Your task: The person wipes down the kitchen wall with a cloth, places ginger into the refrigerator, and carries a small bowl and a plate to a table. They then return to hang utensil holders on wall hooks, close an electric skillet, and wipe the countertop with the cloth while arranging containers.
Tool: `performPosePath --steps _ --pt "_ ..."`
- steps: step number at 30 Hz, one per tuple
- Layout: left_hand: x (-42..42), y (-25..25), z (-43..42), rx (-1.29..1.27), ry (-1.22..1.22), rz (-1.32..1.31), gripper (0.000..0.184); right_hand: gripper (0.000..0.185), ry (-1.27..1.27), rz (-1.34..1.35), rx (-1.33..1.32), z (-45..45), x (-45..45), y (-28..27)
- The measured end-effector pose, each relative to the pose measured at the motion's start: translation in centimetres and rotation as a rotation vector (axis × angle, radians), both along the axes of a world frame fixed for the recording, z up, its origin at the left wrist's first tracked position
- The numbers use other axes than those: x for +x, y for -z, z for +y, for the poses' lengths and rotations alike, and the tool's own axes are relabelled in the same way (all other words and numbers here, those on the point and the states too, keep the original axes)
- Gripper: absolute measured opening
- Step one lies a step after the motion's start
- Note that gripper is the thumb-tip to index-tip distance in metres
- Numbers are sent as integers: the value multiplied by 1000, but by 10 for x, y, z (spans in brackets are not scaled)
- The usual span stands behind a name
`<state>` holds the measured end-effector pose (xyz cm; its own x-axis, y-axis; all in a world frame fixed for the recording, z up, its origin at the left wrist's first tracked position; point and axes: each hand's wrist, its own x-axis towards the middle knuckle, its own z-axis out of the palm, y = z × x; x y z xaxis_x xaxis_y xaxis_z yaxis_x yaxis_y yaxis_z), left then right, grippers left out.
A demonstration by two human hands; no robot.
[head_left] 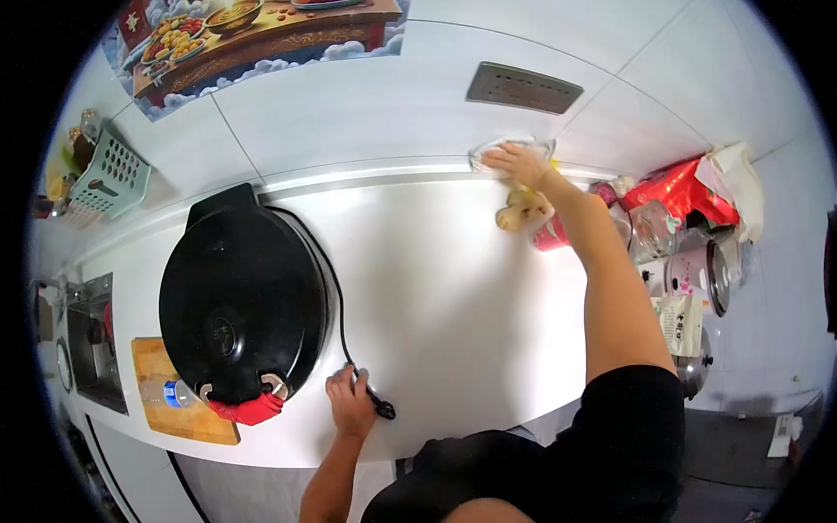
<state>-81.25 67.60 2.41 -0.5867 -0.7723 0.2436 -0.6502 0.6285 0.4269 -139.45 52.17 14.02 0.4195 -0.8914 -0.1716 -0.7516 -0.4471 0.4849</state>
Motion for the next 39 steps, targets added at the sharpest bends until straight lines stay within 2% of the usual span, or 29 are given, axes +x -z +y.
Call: performPosePath --steps 2,4,7,10,12,15,16,17,21,24,27,29,32,35,37,39 --pt "0 1 0 -25 6 -29 32 62 -190 199 -156 -15 -12 -26" --pt "1 -2 2 -10 13 -39 34 62 -291 152 -199 -25 -12 -70" --pt "2 -2 0 17 35 26 31 62 -341 138 -267 -17 -7 -88" --pt "5 -3 -1 74 31 85 27 61 -161 373 -268 6 -10 -74" --pt "5 -6 0 91 19 107 25 61 -226 472 -175 11 -52 -55" --pt "-16 -36 11 33 -90 -33 28 61 -263 530 -90 23 -83 -53" --pt "-28 -44 19 8 -136 -80 29 60 -244 467 -126 30 -83 -56" --pt "-45 -50 24 19 -150 -16 33 58 -224 403 -163 36 -83 -57" --pt "-155 -81 27 102 -23 91 43 50 -99 225 -321 71 -92 -66" --pt "-262 -87 -5 70 131 105 55 48 -2 -347 -548 114 -88 -86" --pt "-377 -93 -59 -25 259 119 64 51 154 -819 -822 180 -61 -113" --pt "-447 -95 -90 20 373 145 69 51 220 -1063 -897 225 -47 -118" --pt "-515 -79 -122 158 410 -115 82 42 419 -1322 -911 290 -31 -106" --pt "-541 -55 -138 474 405 -326 90 42 594 -1480 -843 348 -17 -83" --pt "-546 -22 -151 396 392 -278 84 44 667 -1587 -799 371 -12 -69" --pt "-542 -20 -151 352 351 -256 77 46 743 -1723 -736 382 -4 -57"
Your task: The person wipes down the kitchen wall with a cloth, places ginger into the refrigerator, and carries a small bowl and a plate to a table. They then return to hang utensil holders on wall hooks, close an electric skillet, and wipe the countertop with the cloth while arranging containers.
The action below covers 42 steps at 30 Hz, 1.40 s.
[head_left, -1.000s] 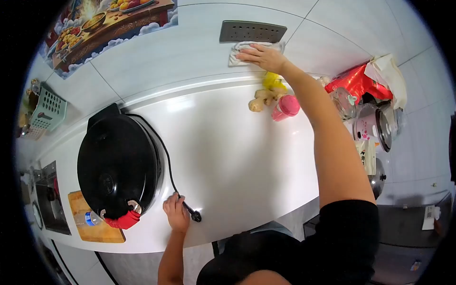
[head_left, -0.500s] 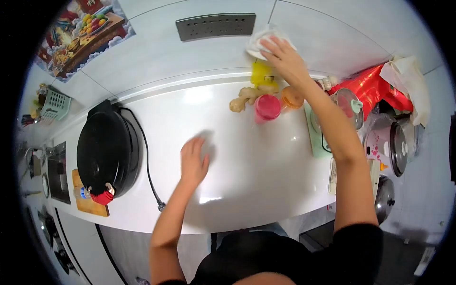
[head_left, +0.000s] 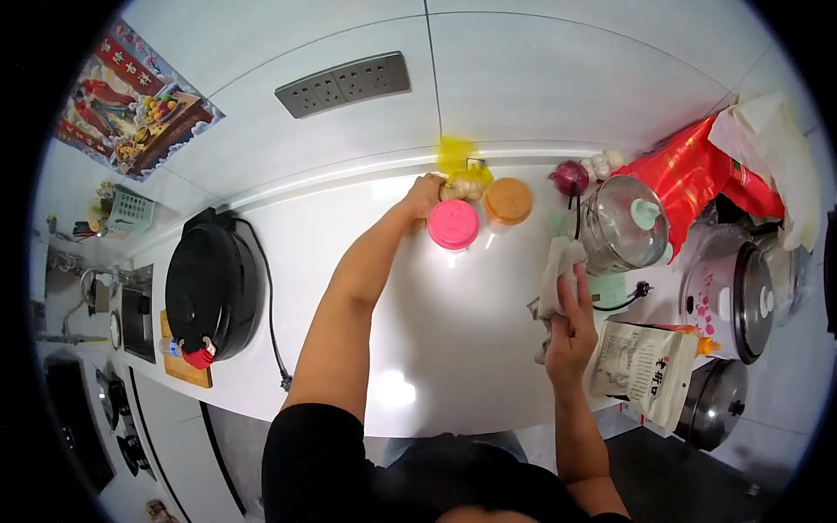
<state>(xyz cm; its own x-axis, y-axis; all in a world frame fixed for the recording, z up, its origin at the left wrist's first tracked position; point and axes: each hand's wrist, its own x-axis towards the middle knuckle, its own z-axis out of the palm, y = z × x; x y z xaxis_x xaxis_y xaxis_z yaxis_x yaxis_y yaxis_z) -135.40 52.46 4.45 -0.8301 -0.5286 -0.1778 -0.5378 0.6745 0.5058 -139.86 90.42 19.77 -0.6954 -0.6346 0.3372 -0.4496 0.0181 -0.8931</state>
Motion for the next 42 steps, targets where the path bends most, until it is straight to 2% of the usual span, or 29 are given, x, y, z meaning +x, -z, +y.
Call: performPosePath --steps 2,5,6,10,12,13,15,17,18,21,23,25,26,27,28,29,32,35,38,40,41,42 --pt "8 -2 5 -19 -63 -1 69 47 -31 -170 16 5 8 10" --pt "43 -24 14 49 -214 121 65 48 -107 -232 97 13 20 30" --pt "61 -41 21 91 -286 194 67 48 -121 -165 179 17 23 33" --pt "153 -59 26 873 -503 532 75 49 -205 -119 241 25 40 59" --pt "196 -69 47 821 -521 567 75 51 -226 -21 283 27 48 73" --pt "216 -72 58 799 -528 581 75 51 -240 130 329 25 51 80" --pt "252 -72 86 413 -530 496 72 51 -262 439 420 26 57 95" --pt "279 -63 116 98 -545 479 70 53 -273 597 602 23 63 113" --pt "286 -73 136 84 -623 452 66 55 -275 680 693 20 67 110" --pt "302 -68 184 82 -781 447 63 61 -293 749 620 -1 97 70" --pt "304 -57 210 200 -852 527 66 66 -576 244 392 -21 123 72" --pt "295 -58 236 454 -939 699 65 76 -790 -74 309 -46 162 58" --pt "288 -82 247 700 -941 794 65 79 -846 -270 248 -52 179 61" --pt "285 -73 259 634 -984 785 65 82 -898 -467 184 -58 195 71" --pt "285 -68 265 692 -964 833 64 85 -946 -667 118 -61 203 78" --pt "287 -66 269 749 -945 881 62 86 -946 -711 133 -62 203 79" --pt "306 -106 266 1058 -885 956 52 86 -966 -874 205 -57 195 75" --pt "323 -109 242 1321 -1153 1006 37 86 -996 -926 319 -46 190 64" --pt "332 -88 213 1339 -1124 1343 31 85 -1043 -886 371 -36 186 61" --pt "342 -93 194 1205 -1318 1435 22 87 -1066 -893 395 -30 180 59" --pt "347 -101 187 1069 -1359 1455 21 88 -1076 -896 407 -27 175 59" --pt "357 -103 180 1032 -1290 1475 20 88 -1076 -923 402 -23 170 61"
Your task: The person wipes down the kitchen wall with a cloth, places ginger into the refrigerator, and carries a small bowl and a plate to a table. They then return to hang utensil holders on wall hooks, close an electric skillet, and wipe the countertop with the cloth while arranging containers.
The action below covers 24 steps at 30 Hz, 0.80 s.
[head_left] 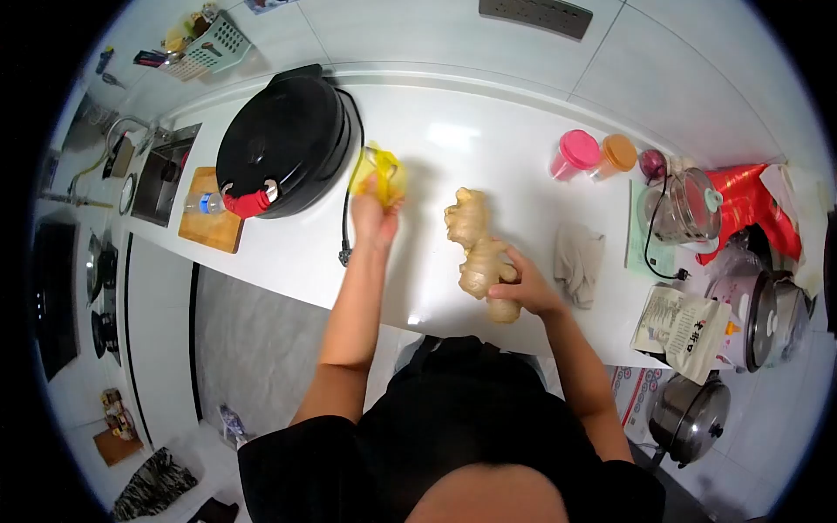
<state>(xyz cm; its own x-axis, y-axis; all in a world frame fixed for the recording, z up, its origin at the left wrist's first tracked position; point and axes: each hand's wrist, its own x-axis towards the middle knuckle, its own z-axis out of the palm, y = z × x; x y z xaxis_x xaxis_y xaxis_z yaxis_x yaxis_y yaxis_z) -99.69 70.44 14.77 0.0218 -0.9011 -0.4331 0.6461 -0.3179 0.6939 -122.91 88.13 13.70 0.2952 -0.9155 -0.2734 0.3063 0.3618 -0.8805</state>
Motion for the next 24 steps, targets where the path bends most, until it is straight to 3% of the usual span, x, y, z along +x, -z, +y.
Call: performPosePath --steps 1,6,7,12,15,18,21,24 --pt "7 -2 -3 -74 -29 27 17 89 4 -23 8 3 -6 4" --pt "15 24 12 -251 298 -524 15 89 111 -96 23 13 -17 2" --pt "15 48 14 -269 348 -612 15 89 136 -81 28 14 -20 4" --pt "13 76 49 -171 480 -562 20 85 251 -21 33 14 -21 3" --pt "13 84 56 -241 548 -579 34 81 256 38 28 9 -19 0" --pt "11 84 59 -307 752 -1117 50 75 255 79 90 5 -20 8" --pt "6 71 74 -777 317 -1855 61 69 319 82 80 6 -17 15" --pt "-13 41 70 -508 566 -1010 57 69 349 105 1 7 -13 -14"
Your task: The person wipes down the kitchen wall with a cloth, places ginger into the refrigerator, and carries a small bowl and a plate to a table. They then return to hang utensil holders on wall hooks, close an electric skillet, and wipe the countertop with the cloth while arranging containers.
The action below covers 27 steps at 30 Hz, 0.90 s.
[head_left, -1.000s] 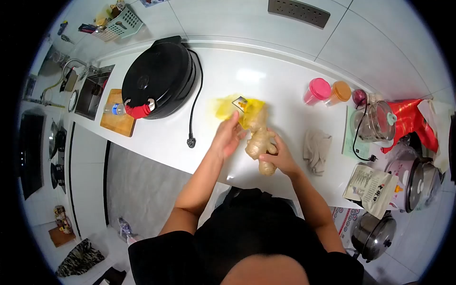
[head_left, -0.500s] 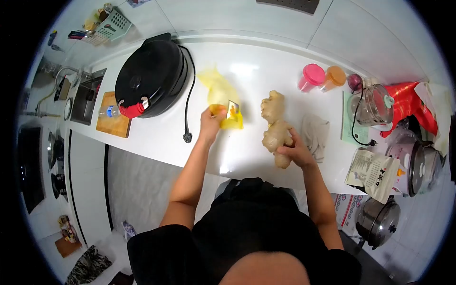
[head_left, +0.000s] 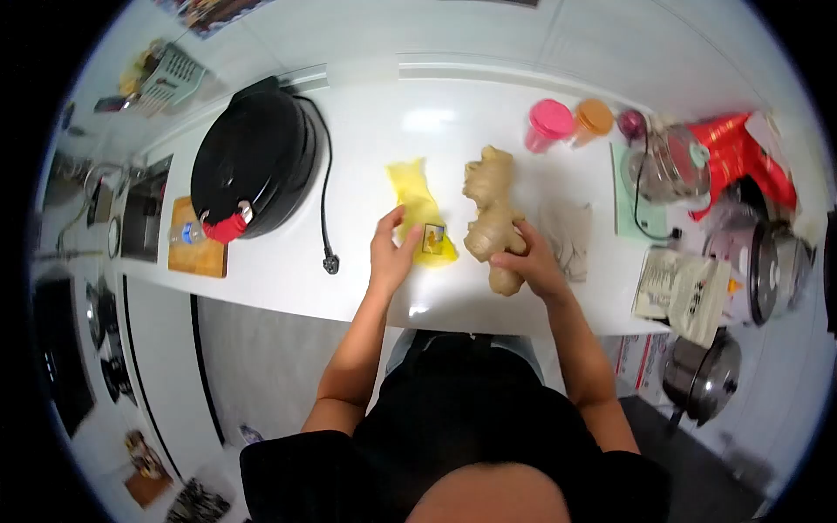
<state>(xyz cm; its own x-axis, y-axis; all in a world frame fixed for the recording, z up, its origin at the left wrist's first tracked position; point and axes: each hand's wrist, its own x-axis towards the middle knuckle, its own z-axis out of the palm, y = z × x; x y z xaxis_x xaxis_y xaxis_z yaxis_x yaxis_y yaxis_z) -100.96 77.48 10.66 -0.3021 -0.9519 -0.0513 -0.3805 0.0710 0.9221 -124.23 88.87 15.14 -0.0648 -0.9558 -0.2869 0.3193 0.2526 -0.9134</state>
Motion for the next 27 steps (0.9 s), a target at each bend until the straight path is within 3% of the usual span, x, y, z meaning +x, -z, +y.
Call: performPosePath --steps 1,5,9,10,13,14,18,21,24,27 --pt "-8 -16 4 247 55 230 56 70 3 14 8 0 1 -14" --pt "-51 -57 5 557 288 637 54 71 97 47 -79 21 21 -20" --pt "-87 -70 10 843 401 704 39 71 349 84 -50 62 54 -39" --pt "-91 -74 18 878 456 699 34 65 411 3 20 83 59 -51" --pt "-104 -88 61 918 576 721 32 76 671 -325 -245 158 78 -33" --pt "-107 -92 79 928 662 711 33 87 780 34 -29 185 88 -37" --pt "-120 -98 175 1066 947 715 33 93 1052 52 49 295 140 -41" --pt "-113 -114 277 1078 1173 682 39 89 1133 -179 -245 368 204 -46" --pt "-95 -112 390 1234 1434 766 46 93 1168 -170 -368 441 269 -57" --pt "-58 -112 508 1419 1747 837 53 80 1391 -169 -502 525 334 -69"
